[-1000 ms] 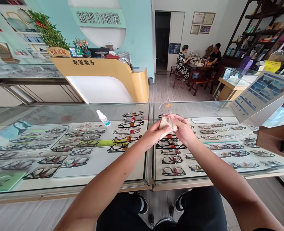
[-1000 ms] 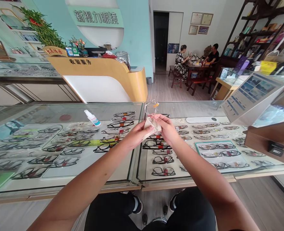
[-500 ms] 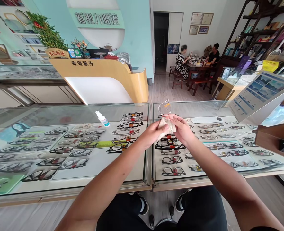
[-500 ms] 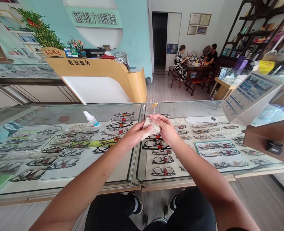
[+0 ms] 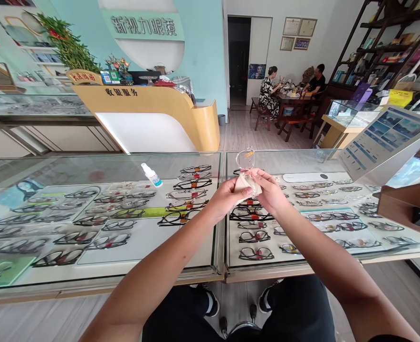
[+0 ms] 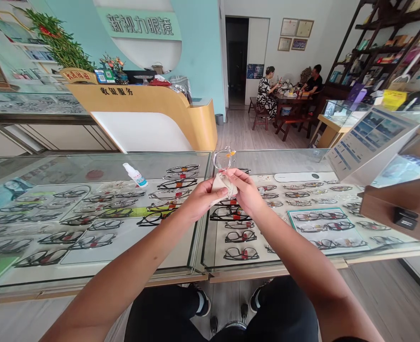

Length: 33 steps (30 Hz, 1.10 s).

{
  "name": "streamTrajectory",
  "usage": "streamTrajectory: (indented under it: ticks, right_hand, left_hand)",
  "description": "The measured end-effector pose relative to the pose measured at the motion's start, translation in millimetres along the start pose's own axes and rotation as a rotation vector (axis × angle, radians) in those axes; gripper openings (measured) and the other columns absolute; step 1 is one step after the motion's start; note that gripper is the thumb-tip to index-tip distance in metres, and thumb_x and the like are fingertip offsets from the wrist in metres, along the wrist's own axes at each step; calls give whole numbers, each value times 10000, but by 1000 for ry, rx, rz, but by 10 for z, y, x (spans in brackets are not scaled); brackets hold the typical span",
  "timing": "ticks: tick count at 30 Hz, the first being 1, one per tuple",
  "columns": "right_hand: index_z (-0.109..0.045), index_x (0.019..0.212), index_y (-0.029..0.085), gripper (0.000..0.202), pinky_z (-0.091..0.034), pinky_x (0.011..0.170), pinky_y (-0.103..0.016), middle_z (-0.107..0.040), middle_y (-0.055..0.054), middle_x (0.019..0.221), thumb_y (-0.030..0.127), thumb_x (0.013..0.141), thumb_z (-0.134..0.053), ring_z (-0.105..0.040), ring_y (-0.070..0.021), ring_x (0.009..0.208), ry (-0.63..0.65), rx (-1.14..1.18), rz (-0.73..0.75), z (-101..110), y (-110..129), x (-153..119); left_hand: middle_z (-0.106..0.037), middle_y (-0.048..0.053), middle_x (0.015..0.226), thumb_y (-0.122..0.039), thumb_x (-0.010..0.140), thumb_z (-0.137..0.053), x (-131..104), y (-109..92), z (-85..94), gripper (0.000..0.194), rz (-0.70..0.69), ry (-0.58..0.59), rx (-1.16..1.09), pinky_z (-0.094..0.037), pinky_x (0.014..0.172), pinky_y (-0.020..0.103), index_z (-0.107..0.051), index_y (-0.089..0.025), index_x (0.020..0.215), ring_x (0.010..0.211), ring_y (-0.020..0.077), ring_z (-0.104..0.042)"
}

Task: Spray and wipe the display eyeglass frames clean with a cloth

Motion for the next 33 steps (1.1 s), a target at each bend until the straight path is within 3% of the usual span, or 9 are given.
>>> streamTrajectory:
  ticks: [5,11,22,27,33]
  right_hand:
    - [-882,934,284,431,-567,829,-324,-844,-30,1107,604,729,-1084,-691,-208,945,5,20,-5,-21,-60,-4]
    - [-856,970,301,427,-556,823,-331,-829,-16,1093,616,767,-1061,-692,-206,930,41,29,13,-65,-105,-13]
    - [-829,947,319,419,-574,832,-377,-844,-27,1110,654,783,-1020,-737,-254,983,96,-27,24,-199,-27,-73]
    - [-832,920,315,387,-584,879,-383,-843,-20,1066,638,805,-1011,-741,-251,983,92,-41,16,-147,3,-51]
    - [-861,902,291,347,-590,856,-347,-868,-24,1174,572,795,-1034,-748,-229,980,87,-9,-1,-108,90,-35]
  left_hand:
    - [-822,55,986,-585,623,-1128,8,-10,-1,691,-27,-52,-28,-567,893,348,-866,-158,1099,901,195,-716]
    - [-791,39,912,-606,702,-1092,12,-41,-23,650,-95,-53,-53,-537,816,326,-847,-171,1117,830,172,-689]
    - [-779,11,870,-833,800,-928,-61,-88,31,671,-178,-190,37,-534,769,327,-850,-224,1070,808,182,-670]
    - [-849,31,994,-869,789,-912,-31,-43,84,713,-163,-210,38,-568,853,333,-891,-251,1143,926,204,-732]
    - [-874,90,1224,-783,775,-975,24,22,63,739,-41,-70,-44,-596,1066,403,-884,-236,1265,1195,275,-782]
Point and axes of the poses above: each hand's wrist, its own x-axis towards the middle knuckle, its own z-axis out of the back of the hand, y = z × x, the point moved 9 cm from there along x, towards the middle knuckle
